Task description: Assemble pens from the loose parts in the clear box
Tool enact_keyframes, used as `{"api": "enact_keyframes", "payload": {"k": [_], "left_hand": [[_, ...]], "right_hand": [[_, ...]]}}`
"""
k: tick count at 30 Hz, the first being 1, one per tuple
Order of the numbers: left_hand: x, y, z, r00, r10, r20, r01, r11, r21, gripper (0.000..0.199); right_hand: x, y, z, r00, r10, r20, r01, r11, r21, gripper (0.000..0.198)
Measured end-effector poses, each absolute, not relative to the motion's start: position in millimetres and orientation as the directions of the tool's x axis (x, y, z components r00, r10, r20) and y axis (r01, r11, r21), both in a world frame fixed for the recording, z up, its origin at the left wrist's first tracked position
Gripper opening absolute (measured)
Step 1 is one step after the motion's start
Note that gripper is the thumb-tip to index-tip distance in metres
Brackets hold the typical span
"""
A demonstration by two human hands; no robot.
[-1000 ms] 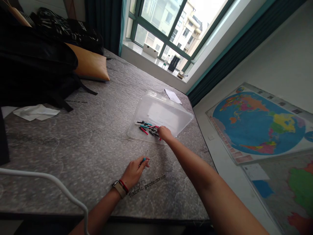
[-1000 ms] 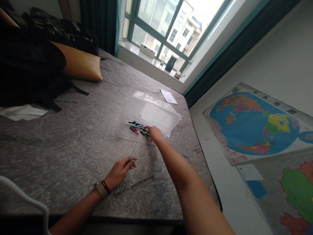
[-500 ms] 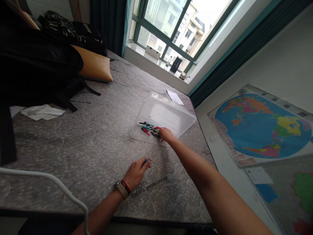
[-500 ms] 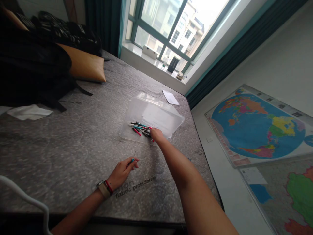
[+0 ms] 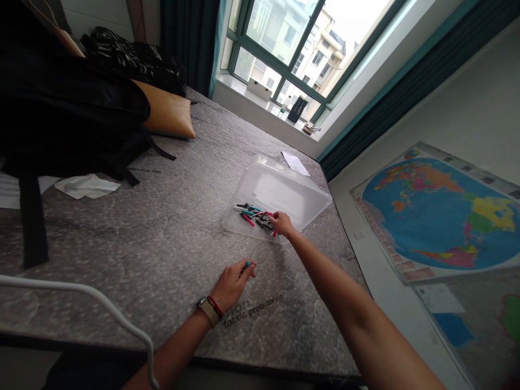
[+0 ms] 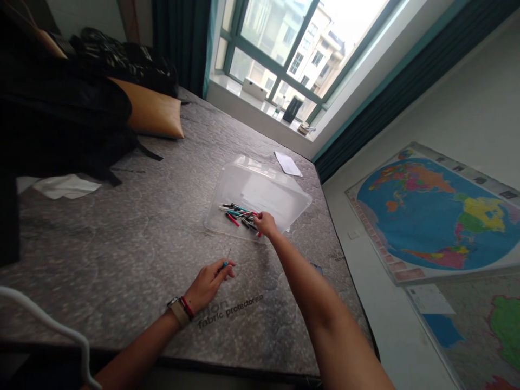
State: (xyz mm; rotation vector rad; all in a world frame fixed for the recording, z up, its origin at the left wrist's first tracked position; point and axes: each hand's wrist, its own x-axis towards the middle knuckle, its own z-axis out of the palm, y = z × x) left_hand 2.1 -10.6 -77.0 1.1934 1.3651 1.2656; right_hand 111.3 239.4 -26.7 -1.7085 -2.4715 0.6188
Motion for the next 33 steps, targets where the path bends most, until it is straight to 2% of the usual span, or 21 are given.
{"api": "enact_keyframes", "payload": {"k": [2, 3, 5, 7, 9, 21, 28, 33], "left_hand": [[1, -10, -76, -0.136, 0.991, -0.003, 0.067, 0.012, 0.998, 0.039], [1, -10, -75, -0.137, 0.991, -0.004, 0.066, 0.013, 0.998, 0.039], [1, -10, -74, -0.137, 0.991, -0.002, 0.072, 0.012, 0.997, 0.04], [1, -11, -73, -0.132, 0.991, 0.001, 0.087, 0.01, 0.996, 0.04], [2, -12, -74, -0.124, 0.992, 0.002, 0.105, 0.011, 0.994, 0.039], [4, -12, -71, -0.073, 0.997, 0.023, 0.136, -0.013, 0.991, 0.04], [1, -11, -72, -0.082, 0.996, 0.032, 0.105, -0.023, 0.994, 0.041], [1, -12, -71, -0.086, 0.996, 0.03, 0.115, -0.02, 0.993, 0.041]], "right_hand": [[116, 214, -27, -0.345, 0.914, -0.214, 0.657, 0.073, -0.75, 0.019], [118, 197, -27, -0.387, 0.893, -0.231, 0.496, -0.01, -0.868, 0.02], [122, 162, -25, -0.47, 0.853, -0.228, 0.245, -0.123, -0.962, 0.022], [125, 131, -22, -0.518, 0.827, -0.219, 0.118, -0.184, -0.976, 0.023], [126, 108, -19, -0.538, 0.817, -0.209, 0.071, -0.203, -0.977, 0.023], [124, 88, -10, -0.589, 0.787, -0.183, 0.021, -0.211, -0.977, 0.02], [125, 88, -8, -0.609, 0.785, -0.117, 0.081, -0.085, -0.993, 0.017], [125, 90, -8, -0.585, 0.802, -0.119, 0.079, -0.09, -0.993, 0.018]]}}
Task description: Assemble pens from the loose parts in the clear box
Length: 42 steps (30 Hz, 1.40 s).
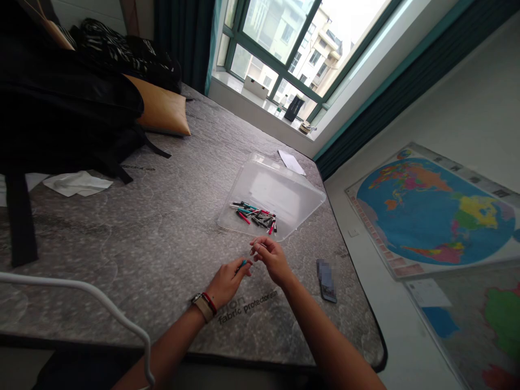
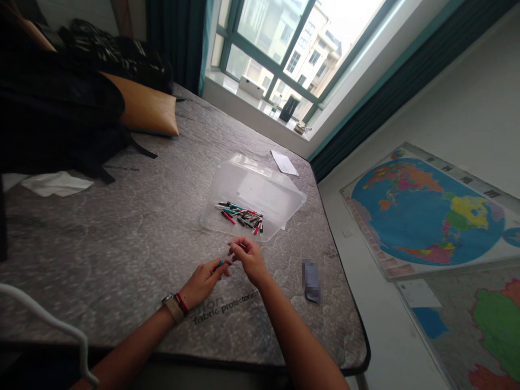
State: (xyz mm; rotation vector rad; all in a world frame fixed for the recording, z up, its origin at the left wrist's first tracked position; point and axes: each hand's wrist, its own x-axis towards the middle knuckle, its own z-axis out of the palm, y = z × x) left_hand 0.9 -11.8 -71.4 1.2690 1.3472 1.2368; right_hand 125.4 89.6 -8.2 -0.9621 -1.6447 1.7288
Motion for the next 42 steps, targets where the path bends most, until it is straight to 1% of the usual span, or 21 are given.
{"api": "enact_keyframes", "payload": {"k": [4, 15, 22, 32, 38, 42], "left_hand": [[1, -12, -73, -0.086, 0.996, 0.031, 0.115, -0.021, 0.993, 0.04], [2, -12, -73, -0.098, 0.995, 0.027, 0.137, -0.014, 0.991, 0.042], [2, -12, -72, -0.094, 0.995, 0.027, 0.145, -0.013, 0.989, 0.042], [2, -11, -72, -0.091, 0.996, 0.024, 0.15, -0.01, 0.989, 0.043], [2, -11, -72, -0.082, 0.996, 0.026, 0.151, -0.013, 0.988, 0.042], [1, -13, -72, -0.085, 0.996, 0.025, 0.155, -0.012, 0.988, 0.043]], "right_hand": [[127, 90, -8, -0.582, 0.804, -0.119, 0.098, -0.077, -0.992, 0.018], [130, 83, -9, -0.554, 0.819, -0.148, 0.085, -0.122, -0.989, 0.021], [127, 85, -9, -0.531, 0.833, -0.156, 0.118, -0.109, -0.987, 0.024], [129, 78, -11, -0.552, 0.822, -0.139, 0.176, -0.047, -0.983, 0.022], [128, 77, -12, -0.453, 0.886, -0.1, 0.13, -0.046, -0.99, 0.026], [124, 71, -10, -0.433, 0.895, -0.111, 0.124, -0.063, -0.99, 0.027]]}}
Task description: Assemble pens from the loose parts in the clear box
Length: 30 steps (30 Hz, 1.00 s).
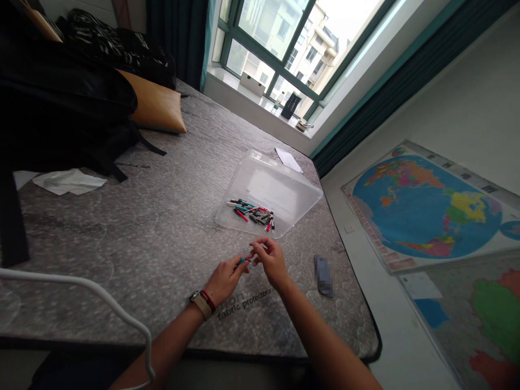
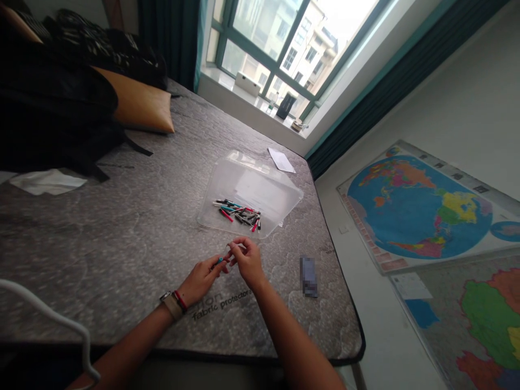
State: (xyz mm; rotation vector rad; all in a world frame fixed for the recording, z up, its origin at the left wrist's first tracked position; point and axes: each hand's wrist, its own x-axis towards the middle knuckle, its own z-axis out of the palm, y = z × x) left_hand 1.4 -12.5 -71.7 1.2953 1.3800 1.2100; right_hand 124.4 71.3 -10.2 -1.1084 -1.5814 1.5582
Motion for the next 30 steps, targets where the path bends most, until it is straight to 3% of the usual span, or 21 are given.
{"api": "enact_keyframes", "payload": {"k": [19, 30], "left_hand": [[0, -16, -63, -0.09, 0.996, 0.019, 0.161, -0.005, 0.987, 0.046], [1, -15, -64, -0.086, 0.996, 0.014, 0.163, 0.0, 0.987, 0.042]], "right_hand": [[125, 67, -16, -0.449, 0.885, -0.125, 0.177, -0.049, -0.983, 0.028], [128, 64, -14, -0.367, 0.923, -0.114, 0.102, -0.082, -0.991, 0.03]]}}
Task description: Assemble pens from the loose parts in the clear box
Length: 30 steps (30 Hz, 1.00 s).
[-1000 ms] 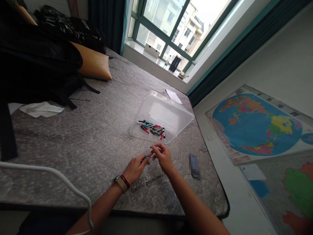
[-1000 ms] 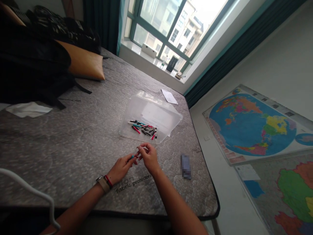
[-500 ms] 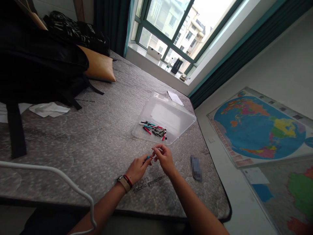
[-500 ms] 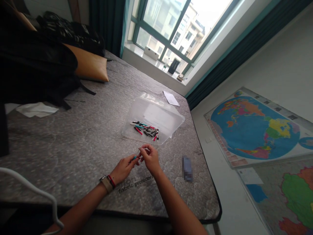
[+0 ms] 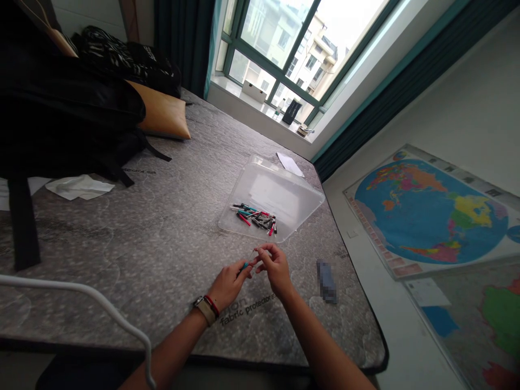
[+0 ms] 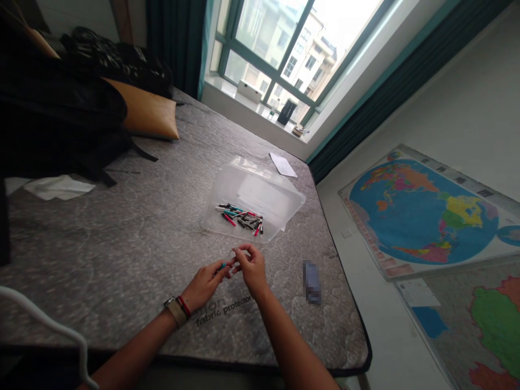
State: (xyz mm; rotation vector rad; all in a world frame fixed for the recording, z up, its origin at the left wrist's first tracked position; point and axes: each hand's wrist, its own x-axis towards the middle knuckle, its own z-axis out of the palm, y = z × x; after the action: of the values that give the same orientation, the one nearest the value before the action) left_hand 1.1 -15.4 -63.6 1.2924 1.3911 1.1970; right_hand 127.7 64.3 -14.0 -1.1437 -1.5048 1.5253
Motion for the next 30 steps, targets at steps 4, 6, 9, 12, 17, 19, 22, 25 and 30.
{"api": "enact_keyframes", "payload": {"k": [4, 6, 9, 12, 17, 19, 22, 25, 30], "left_hand": [[1, -16, -64, -0.075, 0.997, 0.014, 0.163, -0.001, 0.987, 0.041], [1, -16, -64, -0.07, 0.997, 0.017, 0.16, -0.006, 0.987, 0.04], [1, -16, -67, -0.072, 0.997, 0.018, 0.159, -0.006, 0.987, 0.039], [2, -15, -70, -0.075, 0.997, 0.029, 0.16, -0.016, 0.987, 0.039], [3, -15, -73, -0.072, 0.997, 0.027, 0.15, -0.016, 0.989, 0.038], [3, -15, -74, -0.072, 0.997, 0.026, 0.144, -0.015, 0.989, 0.037], [3, -15, -75, -0.072, 0.997, 0.03, 0.146, -0.019, 0.989, 0.035], [3, -15, -76, -0.077, 0.997, 0.032, 0.151, -0.02, 0.988, 0.034], [2, -15, -74, -0.084, 0.995, 0.045, 0.173, -0.03, 0.984, 0.034]], "right_hand": [[125, 65, -11, -0.368, 0.921, -0.13, 0.114, -0.094, -0.989, 0.03], [124, 64, -11, -0.369, 0.919, -0.135, 0.118, -0.098, -0.988, 0.029], [123, 62, -10, -0.388, 0.909, -0.154, 0.137, -0.108, -0.985, 0.029], [122, 60, -10, -0.42, 0.89, -0.175, 0.153, -0.12, -0.981, 0.029], [121, 59, -10, -0.384, 0.91, -0.157, 0.123, -0.118, -0.985, 0.031], [120, 59, -10, -0.381, 0.91, -0.161, 0.116, -0.125, -0.985, 0.032], [120, 60, -13, -0.404, 0.897, -0.178, 0.115, -0.143, -0.983, 0.032], [120, 60, -15, -0.413, 0.893, -0.177, 0.119, -0.14, -0.983, 0.03], [122, 60, -17, -0.464, 0.872, -0.159, 0.17, -0.089, -0.981, 0.027]]}}
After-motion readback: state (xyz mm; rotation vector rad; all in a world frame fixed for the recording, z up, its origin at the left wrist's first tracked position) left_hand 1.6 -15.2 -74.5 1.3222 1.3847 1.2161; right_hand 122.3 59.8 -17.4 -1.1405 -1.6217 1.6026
